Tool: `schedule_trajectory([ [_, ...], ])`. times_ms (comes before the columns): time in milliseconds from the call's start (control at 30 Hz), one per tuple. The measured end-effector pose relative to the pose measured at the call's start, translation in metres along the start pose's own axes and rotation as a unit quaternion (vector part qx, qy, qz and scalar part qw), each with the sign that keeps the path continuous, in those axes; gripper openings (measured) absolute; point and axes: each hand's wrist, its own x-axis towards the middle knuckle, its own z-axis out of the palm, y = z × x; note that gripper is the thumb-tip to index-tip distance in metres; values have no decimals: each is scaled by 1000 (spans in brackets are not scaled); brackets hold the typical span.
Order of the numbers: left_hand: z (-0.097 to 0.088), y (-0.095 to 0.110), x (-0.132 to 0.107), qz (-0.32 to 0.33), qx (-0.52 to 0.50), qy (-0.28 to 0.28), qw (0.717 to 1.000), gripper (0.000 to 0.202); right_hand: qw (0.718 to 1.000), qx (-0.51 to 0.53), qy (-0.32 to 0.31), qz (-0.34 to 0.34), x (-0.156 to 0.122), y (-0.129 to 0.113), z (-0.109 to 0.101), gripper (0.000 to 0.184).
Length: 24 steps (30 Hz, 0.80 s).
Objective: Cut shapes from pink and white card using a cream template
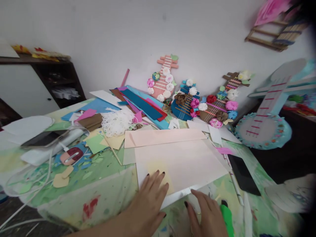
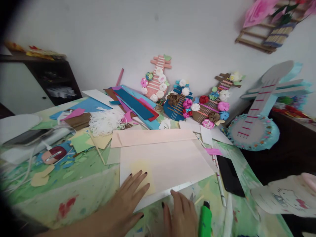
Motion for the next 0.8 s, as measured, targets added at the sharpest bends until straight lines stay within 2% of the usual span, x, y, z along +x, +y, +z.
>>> schedule_trajectory([
  [67,2,0,-1,11,0,29,1000,67,996,30,29,78,30,-23,8,24],
  [133,6,-4,-2,16,-5,73,997,69,991,66,-2,117,53,-45,17,26],
  [200,11,-9,-3,24,-19,105,994,70,988,80,-32,127,69,-60,25,27],
  [333,15,-24,-6,36,-26,146,988,64,983,48,-68,163,85,-70,33,32],
  [433,17,-37,-14,33,15,207,978,58,980,31,-90,176,91,-72,32,41],
  [500,20,-46,-22,19,42,242,969,55,976,19,-111,184,93,-74,29,41],
  [567,24,-52,-33,17,48,251,967,53,971,17,-136,193,96,-77,26,38],
  [667,28,-56,-45,50,51,234,970,50,960,34,-176,217,100,-80,23,40],
  [800,27,-53,-48,84,68,215,971,52,939,82,-213,257,103,-78,24,33],
])
